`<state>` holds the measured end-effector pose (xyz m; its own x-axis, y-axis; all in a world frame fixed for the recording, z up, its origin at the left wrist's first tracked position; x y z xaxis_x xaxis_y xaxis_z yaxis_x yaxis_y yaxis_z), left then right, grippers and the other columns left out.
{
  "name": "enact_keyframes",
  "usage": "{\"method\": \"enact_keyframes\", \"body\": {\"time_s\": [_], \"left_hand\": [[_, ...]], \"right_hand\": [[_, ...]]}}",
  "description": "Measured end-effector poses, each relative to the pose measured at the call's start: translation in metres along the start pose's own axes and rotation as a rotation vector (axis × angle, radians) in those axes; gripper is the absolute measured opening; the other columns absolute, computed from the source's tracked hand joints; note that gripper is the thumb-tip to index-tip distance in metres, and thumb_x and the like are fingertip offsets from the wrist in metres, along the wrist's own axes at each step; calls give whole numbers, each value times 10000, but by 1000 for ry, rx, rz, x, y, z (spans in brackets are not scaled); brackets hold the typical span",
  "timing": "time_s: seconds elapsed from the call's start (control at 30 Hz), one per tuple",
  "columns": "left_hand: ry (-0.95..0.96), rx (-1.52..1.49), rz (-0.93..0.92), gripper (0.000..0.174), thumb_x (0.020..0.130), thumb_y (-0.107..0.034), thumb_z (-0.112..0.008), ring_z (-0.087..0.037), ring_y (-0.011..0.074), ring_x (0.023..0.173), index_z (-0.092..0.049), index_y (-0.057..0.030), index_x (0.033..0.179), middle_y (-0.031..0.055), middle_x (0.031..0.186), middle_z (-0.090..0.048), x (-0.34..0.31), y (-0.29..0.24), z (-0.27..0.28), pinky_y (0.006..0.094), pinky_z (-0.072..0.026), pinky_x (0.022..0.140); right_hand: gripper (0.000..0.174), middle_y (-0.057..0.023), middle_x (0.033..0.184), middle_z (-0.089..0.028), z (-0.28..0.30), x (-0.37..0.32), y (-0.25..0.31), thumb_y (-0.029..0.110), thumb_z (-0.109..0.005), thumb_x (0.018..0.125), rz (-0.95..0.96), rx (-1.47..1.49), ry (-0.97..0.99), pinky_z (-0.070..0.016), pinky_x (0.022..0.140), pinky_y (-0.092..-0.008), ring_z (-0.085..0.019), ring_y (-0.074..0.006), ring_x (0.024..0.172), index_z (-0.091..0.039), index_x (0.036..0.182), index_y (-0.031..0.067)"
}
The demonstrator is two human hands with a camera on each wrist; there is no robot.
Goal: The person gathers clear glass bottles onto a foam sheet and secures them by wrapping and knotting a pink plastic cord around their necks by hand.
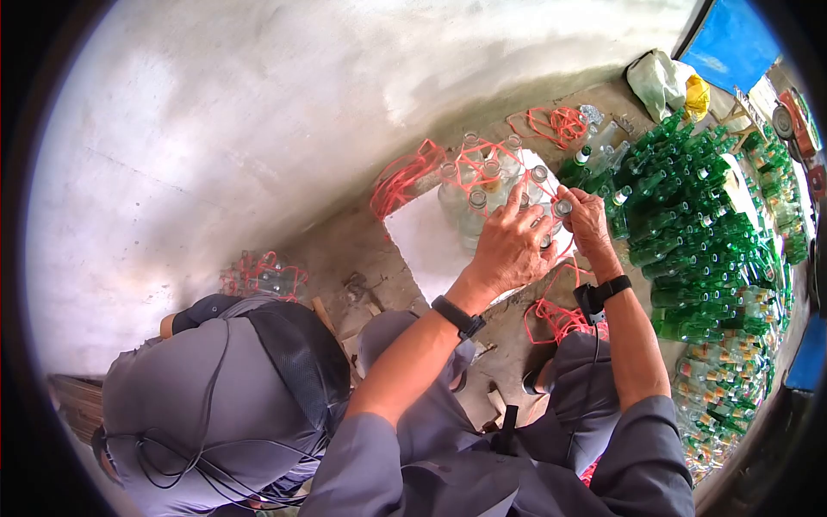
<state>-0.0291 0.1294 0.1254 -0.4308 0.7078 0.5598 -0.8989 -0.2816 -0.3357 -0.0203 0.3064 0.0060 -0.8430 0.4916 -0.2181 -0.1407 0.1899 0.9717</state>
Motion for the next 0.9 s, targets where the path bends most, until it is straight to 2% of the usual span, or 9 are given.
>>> {"method": "enact_keyframes", "body": {"time_s": [0.1, 0.23, 0.33, 0.4, 0.47, 0.53, 0.63, 0.83, 0.9], "left_hand": [[-42, -96, -4, 300, 847, -295, -720, -501, 425, 1338, -749, -42, 1008, 130, 1108, -709, 0, -3, 9, 496, -477, 1032], [-83, -100, -37, 336, 869, -310, -716, -486, 409, 1362, -737, -27, 1049, 142, 1169, -699, 6, 3, 23, 510, -398, 1099], [-283, 2, 8, 382, 878, -297, -728, -488, 401, 1355, -701, 0, 1117, 166, 1242, -669, 6, 18, 55, 531, -365, 1108], [-415, 63, 107, 427, 887, -294, -735, -515, 399, 1299, -661, 13, 1174, 204, 1308, -607, 5, 38, 75, 493, -382, 1091], [-501, -132, 378, 500, 918, -310, -725, -540, 329, 1235, -586, 32, 1255, 212, 1339, -562, -6, 76, 72, 419, -407, 1059], [-534, -591, 717, 575, 945, -336, -715, -535, 249, 1199, -508, 50, 1318, 176, 1300, -568, -25, 121, 41, 360, -420, 1028], [-461, -815, 802, 659, 960, -348, -705, -521, 202, 1188, -432, 61, 1398, 149, 1298, -555, -32, 144, 2, 353, -421, 1028], [-491, -830, 840, 835, 932, -425, -719, -517, 246, 1231, -313, 37, 1496, 177, 1406, -429, -36, 134, -5, 373, -395, 1071], [-474, -901, 837, 841, 935, -438, -704, -251, 331, 1474, -301, 27, 1509, 227, 1549, -304, -33, 133, -7, 452, -222, 1210]], "right_hand": [[301, 85, 566, -450, 0, -3, 3, 251, -665, 976, 22, 25, -17, -213, 428, -251, -318, -23, 456, -699, 794, 13], [274, 79, 573, -469, 4, 1, 0, 222, -689, 959, 14, 22, -49, -230, 431, -251, -330, -26, 463, -695, 788, 7], [285, 73, 570, -470, 5, 3, 2, 233, -690, 959, 6, 21, -40, -249, 433, -264, -346, -34, 462, -699, 796, -1], [305, 66, 576, -468, 7, -1, 6, 252, -685, 961, 20, -132, -53, -272, 442, -281, -358, -48, 478, -713, 830, -22], [340, 51, 600, -485, 8, 0, 5, 279, -680, 958, 37, -146, -57, -306, 480, -286, -371, -60, 538, -725, 864, -44], [349, 39, 608, -501, 8, 3, 2, 290, -681, 955, 55, -146, -52, -338, 508, -291, -389, -68, 569, -727, 861, -43], [357, 12, 594, -505, 11, 0, 5, 317, -689, 942, 46, -271, -97, -395, 551, -320, -434, -86, 594, -725, 845, -25], [398, 31, 573, -438, 7, -7, 14, 312, -677, 953, 74, -215, -64, -371, 520, -330, -390, -91, 569, -695, 814, -60], [401, 35, 561, -425, 9, -6, 12, 316, -676, 954, 90, -206, -71, -365, 509, -324, -383, -86, 563, -694, 803, -55]]}}
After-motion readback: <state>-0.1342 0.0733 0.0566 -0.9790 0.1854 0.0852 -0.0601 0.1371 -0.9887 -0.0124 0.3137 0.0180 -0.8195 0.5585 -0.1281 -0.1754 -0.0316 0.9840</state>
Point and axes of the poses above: each hand's wrist, its own x-axis towards the middle knuckle, its own z-axis out of the back of the hand, y = z × x, the point moved 8 cm from there along x, towards the middle knuckle
